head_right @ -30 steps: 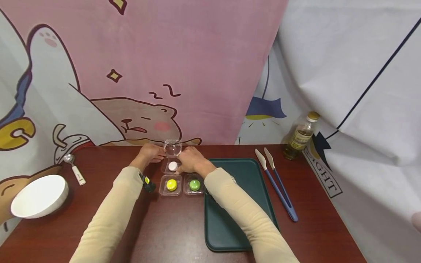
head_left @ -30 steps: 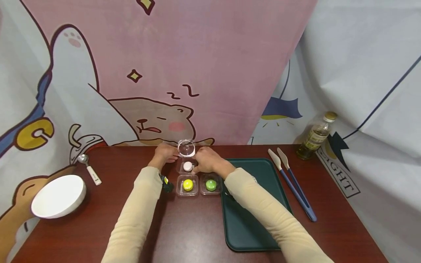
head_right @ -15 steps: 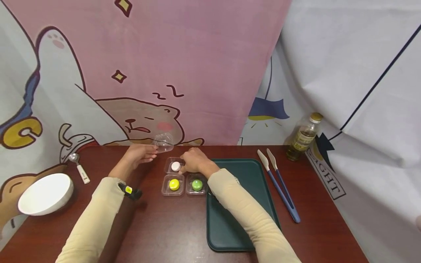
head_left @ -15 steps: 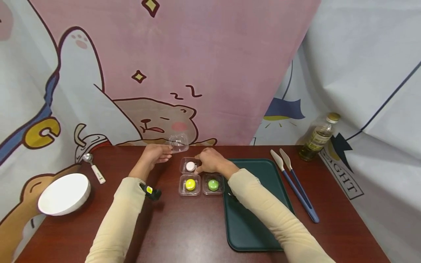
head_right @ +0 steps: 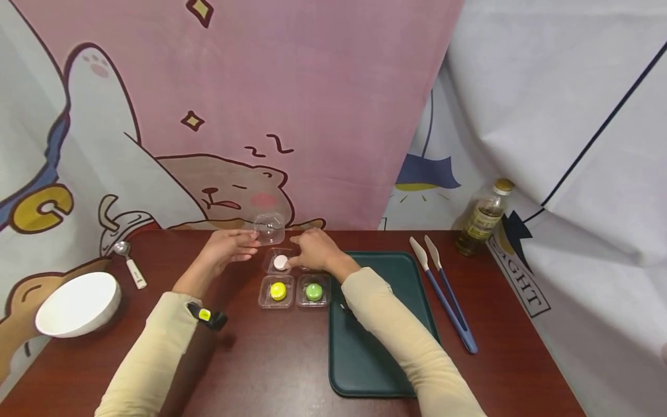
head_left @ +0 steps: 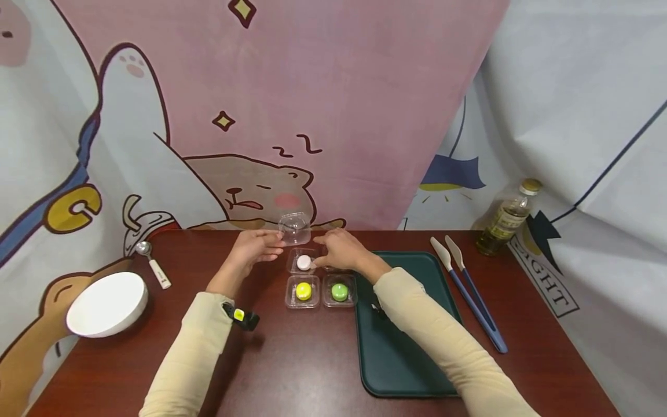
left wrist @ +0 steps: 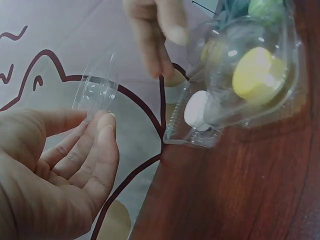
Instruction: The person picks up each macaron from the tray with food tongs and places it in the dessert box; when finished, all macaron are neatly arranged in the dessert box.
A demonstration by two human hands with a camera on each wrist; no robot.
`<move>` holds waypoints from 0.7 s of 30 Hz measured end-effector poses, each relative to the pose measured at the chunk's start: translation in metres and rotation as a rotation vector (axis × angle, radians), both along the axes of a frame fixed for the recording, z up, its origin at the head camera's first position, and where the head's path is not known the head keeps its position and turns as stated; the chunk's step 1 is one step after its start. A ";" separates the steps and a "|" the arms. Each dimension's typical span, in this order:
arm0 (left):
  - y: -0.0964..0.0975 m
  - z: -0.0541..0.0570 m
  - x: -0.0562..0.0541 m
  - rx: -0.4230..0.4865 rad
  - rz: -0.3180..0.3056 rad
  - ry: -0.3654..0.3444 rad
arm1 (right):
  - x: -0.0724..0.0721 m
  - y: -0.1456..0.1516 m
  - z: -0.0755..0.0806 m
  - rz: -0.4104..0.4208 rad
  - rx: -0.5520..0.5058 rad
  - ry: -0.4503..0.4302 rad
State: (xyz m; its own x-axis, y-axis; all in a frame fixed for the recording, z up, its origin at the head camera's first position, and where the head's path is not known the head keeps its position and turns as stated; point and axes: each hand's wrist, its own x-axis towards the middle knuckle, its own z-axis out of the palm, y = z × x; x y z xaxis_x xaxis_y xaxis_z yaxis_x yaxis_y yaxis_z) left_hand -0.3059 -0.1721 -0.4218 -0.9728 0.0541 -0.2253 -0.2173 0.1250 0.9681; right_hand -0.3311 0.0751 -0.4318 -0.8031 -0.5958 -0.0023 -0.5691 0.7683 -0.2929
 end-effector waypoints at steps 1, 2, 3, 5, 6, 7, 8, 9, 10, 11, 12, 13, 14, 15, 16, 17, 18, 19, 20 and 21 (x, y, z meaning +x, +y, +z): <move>0.001 0.000 0.000 -0.005 0.003 0.004 | 0.000 0.003 0.002 -0.012 -0.050 -0.040; 0.001 -0.001 0.000 -0.014 0.008 0.011 | 0.000 0.007 0.003 -0.021 -0.092 -0.074; 0.003 -0.001 0.001 -0.021 0.019 0.017 | -0.001 0.009 0.004 -0.030 -0.137 -0.109; 0.006 -0.002 0.002 -0.043 0.044 0.037 | 0.000 0.014 0.008 -0.047 -0.227 -0.173; 0.008 -0.003 0.002 -0.057 0.056 0.056 | 0.000 0.016 0.010 -0.054 -0.267 -0.186; 0.010 -0.003 0.003 -0.072 0.070 0.077 | -0.001 0.016 0.011 -0.056 -0.296 -0.183; 0.012 -0.003 0.003 -0.089 0.084 0.102 | -0.001 0.016 0.013 -0.058 -0.322 -0.172; 0.015 -0.004 0.003 -0.107 0.099 0.125 | -0.001 0.016 0.014 -0.063 -0.350 -0.166; 0.018 -0.004 0.003 -0.124 0.112 0.148 | -0.001 0.015 0.014 -0.068 -0.381 -0.165; 0.020 -0.004 0.004 -0.141 0.120 0.170 | -0.002 0.014 0.015 -0.072 -0.402 -0.158; 0.023 -0.004 0.004 -0.158 0.124 0.188 | -0.002 0.013 0.015 -0.080 -0.426 -0.159; 0.025 -0.004 0.004 -0.171 0.131 0.199 | -0.001 0.012 0.015 -0.090 -0.447 -0.162; 0.027 -0.004 0.005 -0.183 0.136 0.211 | -0.001 0.010 0.014 -0.102 -0.463 -0.160; 0.029 -0.005 0.006 -0.192 0.139 0.218 | -0.001 0.009 0.013 -0.114 -0.474 -0.155; 0.031 -0.005 0.007 -0.199 0.138 0.227 | -0.001 0.008 0.013 -0.125 -0.484 -0.146; 0.032 -0.005 0.008 -0.205 0.137 0.237 | 0.000 0.006 0.012 -0.137 -0.486 -0.132; 0.032 -0.005 0.009 -0.212 0.136 0.248 | 0.000 0.005 0.011 -0.148 -0.485 -0.114; 0.032 -0.005 0.010 -0.213 0.133 0.256 | 0.001 0.004 0.010 -0.157 -0.483 -0.096; 0.032 -0.005 0.011 -0.217 0.125 0.264 | 0.002 0.003 0.009 -0.167 -0.475 -0.074; 0.032 -0.005 0.012 -0.220 0.112 0.270 | 0.003 0.002 0.009 -0.179 -0.467 -0.054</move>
State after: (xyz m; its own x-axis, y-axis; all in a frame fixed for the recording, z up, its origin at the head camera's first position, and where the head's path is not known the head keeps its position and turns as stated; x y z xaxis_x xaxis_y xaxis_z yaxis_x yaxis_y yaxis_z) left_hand -0.2939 -0.1403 -0.4272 -0.9959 -0.0774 0.0465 0.0188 0.3264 0.9451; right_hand -0.3284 0.0772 -0.4227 -0.8990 -0.3958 0.1873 -0.4148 0.6328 -0.6538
